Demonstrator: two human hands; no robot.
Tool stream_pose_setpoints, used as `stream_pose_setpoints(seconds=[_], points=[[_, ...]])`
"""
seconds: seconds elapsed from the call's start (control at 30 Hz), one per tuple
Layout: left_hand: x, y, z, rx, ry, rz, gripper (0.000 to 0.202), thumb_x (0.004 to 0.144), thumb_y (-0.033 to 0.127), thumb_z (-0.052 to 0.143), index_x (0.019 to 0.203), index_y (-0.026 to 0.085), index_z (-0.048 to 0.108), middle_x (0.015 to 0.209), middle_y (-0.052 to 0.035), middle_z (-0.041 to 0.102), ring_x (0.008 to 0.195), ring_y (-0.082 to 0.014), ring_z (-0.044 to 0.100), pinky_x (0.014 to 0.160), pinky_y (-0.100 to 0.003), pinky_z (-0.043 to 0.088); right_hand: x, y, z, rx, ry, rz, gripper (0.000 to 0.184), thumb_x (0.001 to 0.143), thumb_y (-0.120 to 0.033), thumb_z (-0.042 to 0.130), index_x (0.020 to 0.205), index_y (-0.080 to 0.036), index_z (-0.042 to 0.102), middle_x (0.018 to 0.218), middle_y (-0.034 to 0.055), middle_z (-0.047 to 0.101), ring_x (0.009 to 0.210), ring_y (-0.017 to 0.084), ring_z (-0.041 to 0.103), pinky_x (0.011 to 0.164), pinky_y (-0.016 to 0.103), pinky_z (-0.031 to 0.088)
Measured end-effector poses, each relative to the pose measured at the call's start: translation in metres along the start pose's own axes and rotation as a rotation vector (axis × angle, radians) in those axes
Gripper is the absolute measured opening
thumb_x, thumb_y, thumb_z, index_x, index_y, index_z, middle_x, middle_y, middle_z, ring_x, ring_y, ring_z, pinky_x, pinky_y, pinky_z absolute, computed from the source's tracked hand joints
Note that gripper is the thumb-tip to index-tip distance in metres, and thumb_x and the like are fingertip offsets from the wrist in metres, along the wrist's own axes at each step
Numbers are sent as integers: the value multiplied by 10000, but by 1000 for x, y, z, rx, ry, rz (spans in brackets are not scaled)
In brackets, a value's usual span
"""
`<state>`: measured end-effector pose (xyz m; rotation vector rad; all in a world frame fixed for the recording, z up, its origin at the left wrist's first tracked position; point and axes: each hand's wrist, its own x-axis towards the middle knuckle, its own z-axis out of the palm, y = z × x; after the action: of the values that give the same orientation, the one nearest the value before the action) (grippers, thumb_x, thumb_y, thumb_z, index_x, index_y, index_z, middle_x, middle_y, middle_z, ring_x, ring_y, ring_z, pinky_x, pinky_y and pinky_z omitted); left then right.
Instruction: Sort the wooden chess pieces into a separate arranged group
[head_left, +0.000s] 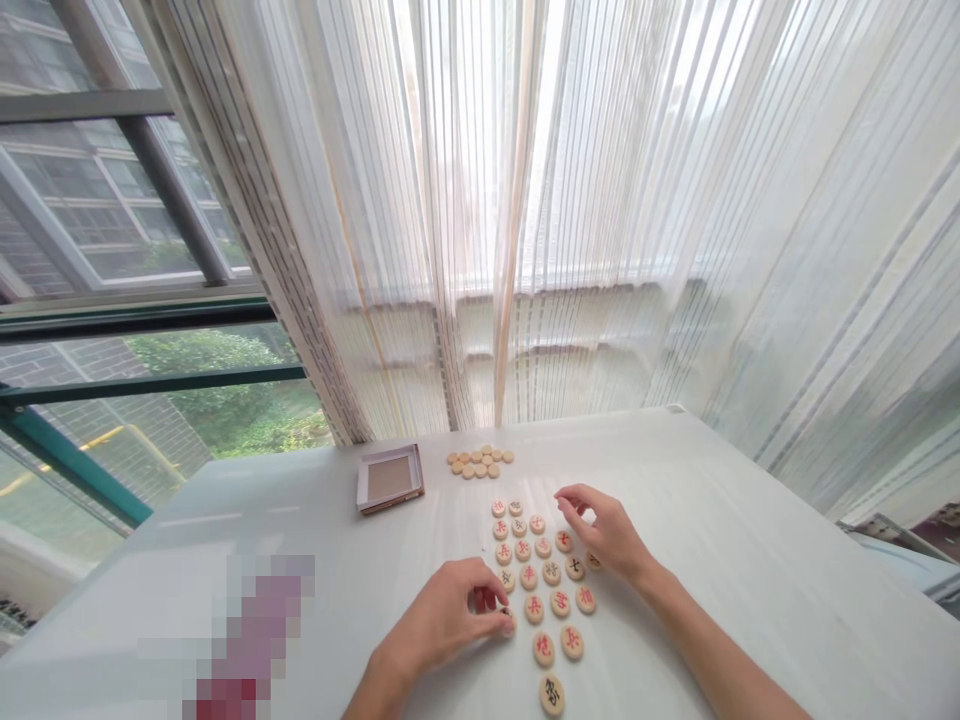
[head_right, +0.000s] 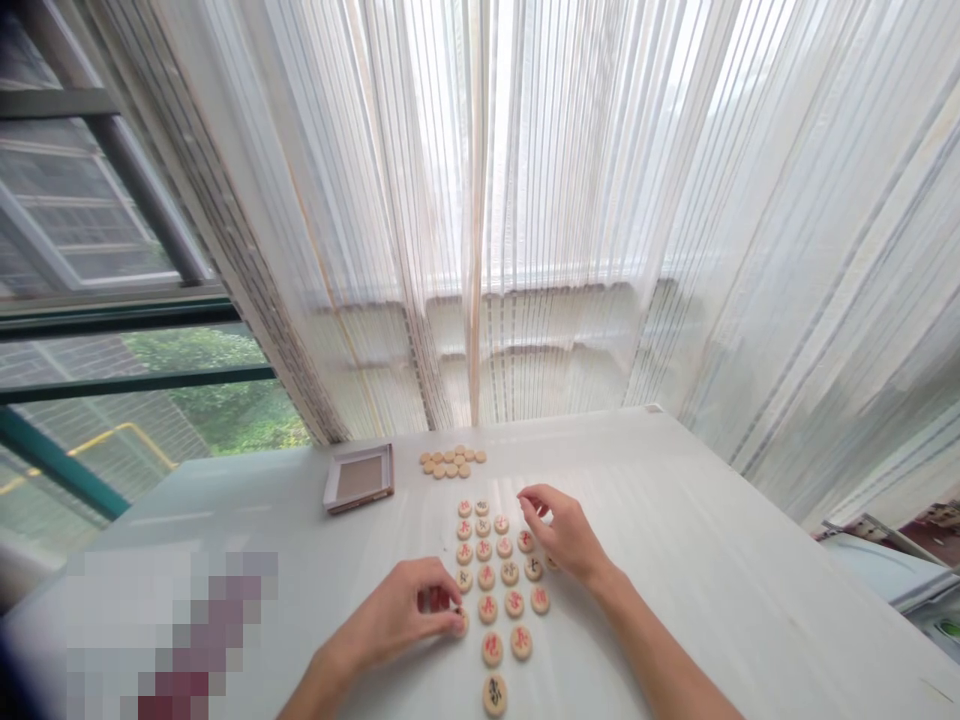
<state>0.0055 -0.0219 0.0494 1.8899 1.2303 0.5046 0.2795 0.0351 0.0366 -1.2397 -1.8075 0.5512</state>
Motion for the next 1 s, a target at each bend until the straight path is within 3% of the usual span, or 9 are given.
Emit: stream_pose_setpoints(seconds=[0.2,0.67,1.0], points=[[-4,-1,-4,16,-35,13,299,665,301,825,936,207,743,862,-2,660,725,-153,556,651,-240,447,-2,-4,1,19,-1,-16,277,950,-402,502,951,-204,696,886,62,720,756,206,653,569,283,529],[-6,2,-1,53,-16,73,174,748,262,746,913,206,734,894,-12,673,733,-151,573,696,-244,466,-11,-30,8,45,-132,-87,229,980,-344,500,967,-224,695,865,47,699,768,192,645,580,263,526],[-6,1,-1,38,-14,78,155,757,257,738,904,210,731,895,-9,672,723,-144,569,687,-240,469,-4,-9,4,15,-12,-46,242,961,-368,499,950,-225,695,905,50,721,766,199,649,572,277,524]])
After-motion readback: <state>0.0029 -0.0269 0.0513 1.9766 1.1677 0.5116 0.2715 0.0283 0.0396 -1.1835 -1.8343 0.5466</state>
